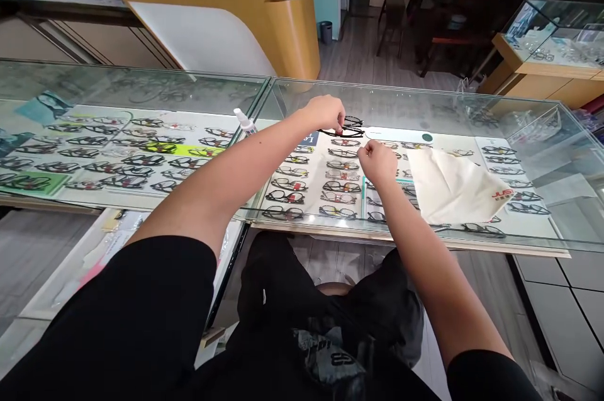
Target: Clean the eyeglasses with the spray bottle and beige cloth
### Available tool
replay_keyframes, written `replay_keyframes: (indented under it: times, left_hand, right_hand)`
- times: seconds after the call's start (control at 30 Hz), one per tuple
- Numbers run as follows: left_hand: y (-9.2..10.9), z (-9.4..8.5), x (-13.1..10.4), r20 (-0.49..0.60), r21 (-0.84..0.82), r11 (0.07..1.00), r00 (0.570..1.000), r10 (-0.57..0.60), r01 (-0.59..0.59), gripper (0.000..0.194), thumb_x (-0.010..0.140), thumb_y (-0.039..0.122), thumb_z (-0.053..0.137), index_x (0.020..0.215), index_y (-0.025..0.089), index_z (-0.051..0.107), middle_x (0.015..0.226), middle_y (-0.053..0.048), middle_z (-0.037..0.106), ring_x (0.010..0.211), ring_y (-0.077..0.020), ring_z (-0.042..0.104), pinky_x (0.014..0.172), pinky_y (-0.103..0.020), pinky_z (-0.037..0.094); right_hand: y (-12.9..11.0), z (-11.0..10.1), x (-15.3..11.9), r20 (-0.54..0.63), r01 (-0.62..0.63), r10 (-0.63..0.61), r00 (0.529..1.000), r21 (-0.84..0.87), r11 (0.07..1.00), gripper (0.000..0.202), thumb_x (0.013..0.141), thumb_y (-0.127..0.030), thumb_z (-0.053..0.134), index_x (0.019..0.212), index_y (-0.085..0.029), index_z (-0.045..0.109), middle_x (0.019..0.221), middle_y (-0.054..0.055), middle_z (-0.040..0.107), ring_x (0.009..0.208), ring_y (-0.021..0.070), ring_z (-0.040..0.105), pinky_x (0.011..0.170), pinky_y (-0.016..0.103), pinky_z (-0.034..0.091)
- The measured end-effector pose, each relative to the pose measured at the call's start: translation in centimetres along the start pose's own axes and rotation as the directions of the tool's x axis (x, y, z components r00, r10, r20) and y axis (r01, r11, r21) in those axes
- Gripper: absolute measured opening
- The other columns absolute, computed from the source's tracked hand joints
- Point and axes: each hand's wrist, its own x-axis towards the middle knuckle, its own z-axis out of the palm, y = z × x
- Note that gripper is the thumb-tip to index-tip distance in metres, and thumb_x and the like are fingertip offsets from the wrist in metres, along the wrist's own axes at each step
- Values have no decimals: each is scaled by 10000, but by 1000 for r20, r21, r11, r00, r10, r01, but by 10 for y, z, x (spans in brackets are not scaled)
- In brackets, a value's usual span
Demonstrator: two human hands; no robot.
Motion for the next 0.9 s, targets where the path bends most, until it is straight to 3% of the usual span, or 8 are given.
replay_keyframes:
  times: [0.2,0.43,0.63,0.7,0.77,0.83,0.9]
  left_hand:
    - [-1,3,20,21,14,1000,1000,-21,21,277,767,452,951,979,277,921,1053,-35,831,1144,-276,745,1006,-327,552]
    - [-11,5,44,-37,-3,999,999,-40,40,309,755,485,966,939,245,909,995,-30,814,1150,-280,740,1048,-357,545]
    - [-7,-3,48,-15,-9,994,994,-107,107,295,761,364,942,1016,222,902,1059,-56,825,1178,-291,729,1011,-336,544]
    - [-2,-13,35,-27,-32,996,996,-82,82,323,771,365,922,1066,236,895,1128,-64,825,1202,-294,713,980,-327,534]
    - [3,-29,4,-78,-87,996,997,-24,18,327,803,354,879,1108,237,882,1134,-72,817,1178,-284,711,936,-324,515]
    - [10,-48,-46,-137,-180,981,989,48,-72,294,864,332,798,1126,220,870,1017,-71,796,1060,-255,721,890,-328,489]
    - [15,-68,-111,-120,-261,957,988,95,-124,292,924,337,718,1144,209,860,896,-59,745,918,-224,704,843,-336,464]
  right_hand:
    - [-1,-1,0,17,-4,4,1000,-22,1000,223,1022,-353,554,830,-246,591,786,59,695,723,228,521,676,331,260]
    - [0,-1,0,27,1,-1,1000,-32,999,239,1030,-355,543,821,-245,576,770,56,691,715,224,518,667,332,251]
    - [1,0,0,21,5,-4,1000,-57,998,225,1028,-355,540,845,-245,612,773,46,692,714,222,531,666,331,266]
    - [2,1,1,15,9,-8,1000,-72,997,223,1023,-355,535,853,-247,631,770,45,693,713,224,534,668,326,267]
    - [3,1,1,10,11,-10,1000,-86,996,226,1016,-353,532,852,-248,647,772,48,701,720,227,539,669,323,263]
    - [4,1,1,2,8,-8,1000,-96,995,230,1006,-355,538,853,-246,671,785,57,718,728,231,548,669,322,263]
    - [4,0,1,-11,10,-11,1000,-101,995,236,996,-362,548,867,-239,703,809,72,739,736,235,562,669,322,270]
